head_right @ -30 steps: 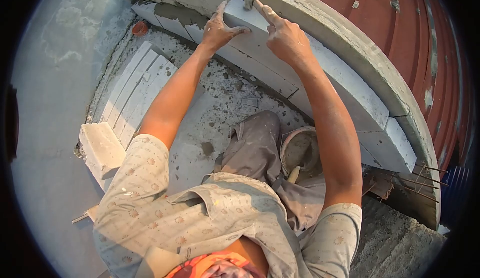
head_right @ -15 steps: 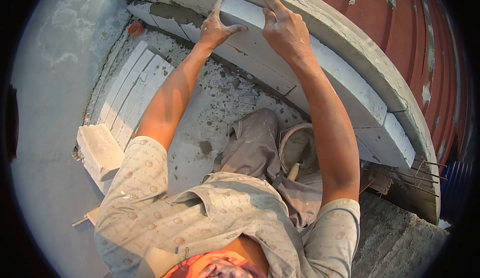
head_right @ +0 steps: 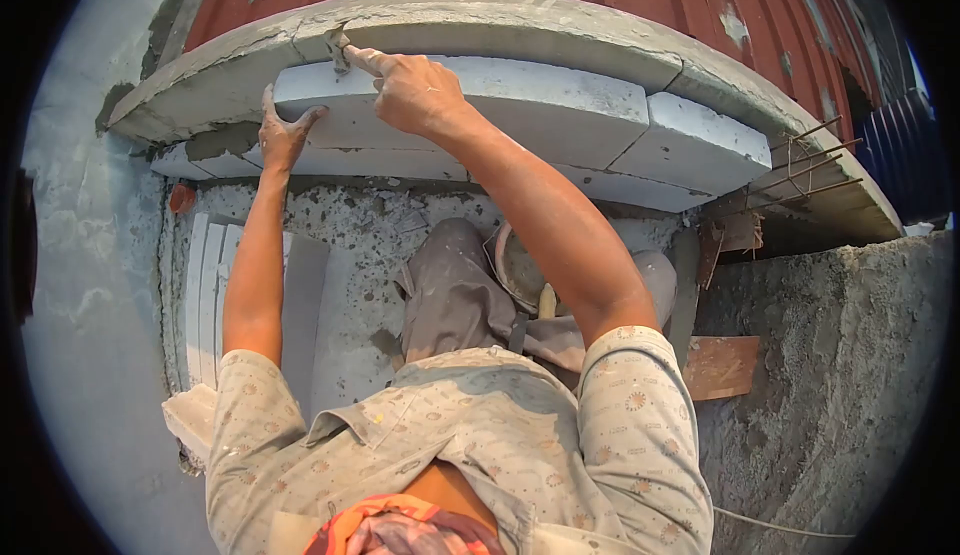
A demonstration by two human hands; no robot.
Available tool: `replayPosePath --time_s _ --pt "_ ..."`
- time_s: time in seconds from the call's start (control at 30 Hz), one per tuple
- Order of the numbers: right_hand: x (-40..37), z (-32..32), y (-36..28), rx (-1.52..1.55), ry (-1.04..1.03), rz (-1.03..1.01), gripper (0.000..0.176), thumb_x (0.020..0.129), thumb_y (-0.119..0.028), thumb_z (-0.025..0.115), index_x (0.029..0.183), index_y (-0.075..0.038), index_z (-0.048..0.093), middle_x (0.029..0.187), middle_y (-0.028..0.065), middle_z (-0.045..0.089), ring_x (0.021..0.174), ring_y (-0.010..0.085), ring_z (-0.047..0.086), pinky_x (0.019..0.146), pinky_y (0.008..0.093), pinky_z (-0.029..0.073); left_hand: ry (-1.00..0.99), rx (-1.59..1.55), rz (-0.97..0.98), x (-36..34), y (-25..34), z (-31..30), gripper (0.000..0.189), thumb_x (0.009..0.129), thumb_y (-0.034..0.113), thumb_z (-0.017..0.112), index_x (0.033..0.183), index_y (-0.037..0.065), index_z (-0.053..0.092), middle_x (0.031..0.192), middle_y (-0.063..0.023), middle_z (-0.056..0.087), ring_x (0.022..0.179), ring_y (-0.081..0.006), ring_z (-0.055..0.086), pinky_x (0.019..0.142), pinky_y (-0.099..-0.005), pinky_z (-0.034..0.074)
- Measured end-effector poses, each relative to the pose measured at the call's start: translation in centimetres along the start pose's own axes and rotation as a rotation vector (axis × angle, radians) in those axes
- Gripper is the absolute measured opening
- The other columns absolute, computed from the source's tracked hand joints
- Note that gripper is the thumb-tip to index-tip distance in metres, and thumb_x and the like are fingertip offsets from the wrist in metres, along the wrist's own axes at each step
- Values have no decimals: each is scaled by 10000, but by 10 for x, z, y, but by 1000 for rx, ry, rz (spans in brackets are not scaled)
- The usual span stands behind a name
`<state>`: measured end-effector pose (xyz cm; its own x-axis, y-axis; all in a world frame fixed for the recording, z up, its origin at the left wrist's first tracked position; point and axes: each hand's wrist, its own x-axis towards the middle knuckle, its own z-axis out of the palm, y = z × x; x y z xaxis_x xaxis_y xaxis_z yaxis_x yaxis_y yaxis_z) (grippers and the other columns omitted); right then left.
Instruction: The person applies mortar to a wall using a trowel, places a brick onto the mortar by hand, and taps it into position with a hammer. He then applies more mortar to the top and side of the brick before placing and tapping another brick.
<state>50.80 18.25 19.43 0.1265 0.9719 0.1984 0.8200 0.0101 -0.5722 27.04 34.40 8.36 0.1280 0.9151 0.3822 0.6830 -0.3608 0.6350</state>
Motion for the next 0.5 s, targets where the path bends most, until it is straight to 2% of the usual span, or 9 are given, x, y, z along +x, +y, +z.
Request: replayPosePath --time_s 0.07,0.17,0.27,0.37,0.4,0.5 --pt "-20 -25 -16 12 -18 81 560 970 -178 520 1498 -351 446 919 220 713 846 417 683 802 496 525 -29 17 -50 -2 4 -3 1195 615 604 886 1510 27 345 1376 -282 556 1266 -411 560 1039 -443 467" --pt "-42 -26 10 -154 -34 114 689 926 -125 527 1540 -395 365 919 171 729 849 349 708 765 457 561 -4 18 2 -2 3 -3 1178 625 593 885 1504 17 353 1395 -278 542 1274 -414 552 1039 -441 463" --pt "-49 -37 45 -14 158 34 557 961 -155 518 1481 -351 472 838 201 707 753 392 679 748 495 528 15 7 37 3 -6 3 1186 621 606 882 1503 13 356 1407 -270 535 1280 -414 546 1052 -443 455" --pt "-76 -59 39 -131 85 204 531 959 -150 524 1463 -316 507 886 216 714 815 393 684 788 484 527 1 21 8 -3 -1 2 1202 616 625 877 1505 10 353 1405 -273 535 1283 -415 545 1057 -443 452" --pt "-79 -72 42 -180 -41 277 483 966 -171 548 1445 -238 541 1037 242 713 889 379 686 836 479 522 3 32 0 -3 3 -2 1208 614 634 874 1506 8 351 1404 -275 535 1284 -415 544 1058 -444 452" --pt "-99 -85 102 -53 200 92 487 964 -180 588 1449 -180 541 1182 246 688 932 345 693 846 460 521 -47 -7 -3 -1 1 -4 1224 605 658 867 1508 12 352 1444 -287 488 1335 -416 495 1085 -444 424"
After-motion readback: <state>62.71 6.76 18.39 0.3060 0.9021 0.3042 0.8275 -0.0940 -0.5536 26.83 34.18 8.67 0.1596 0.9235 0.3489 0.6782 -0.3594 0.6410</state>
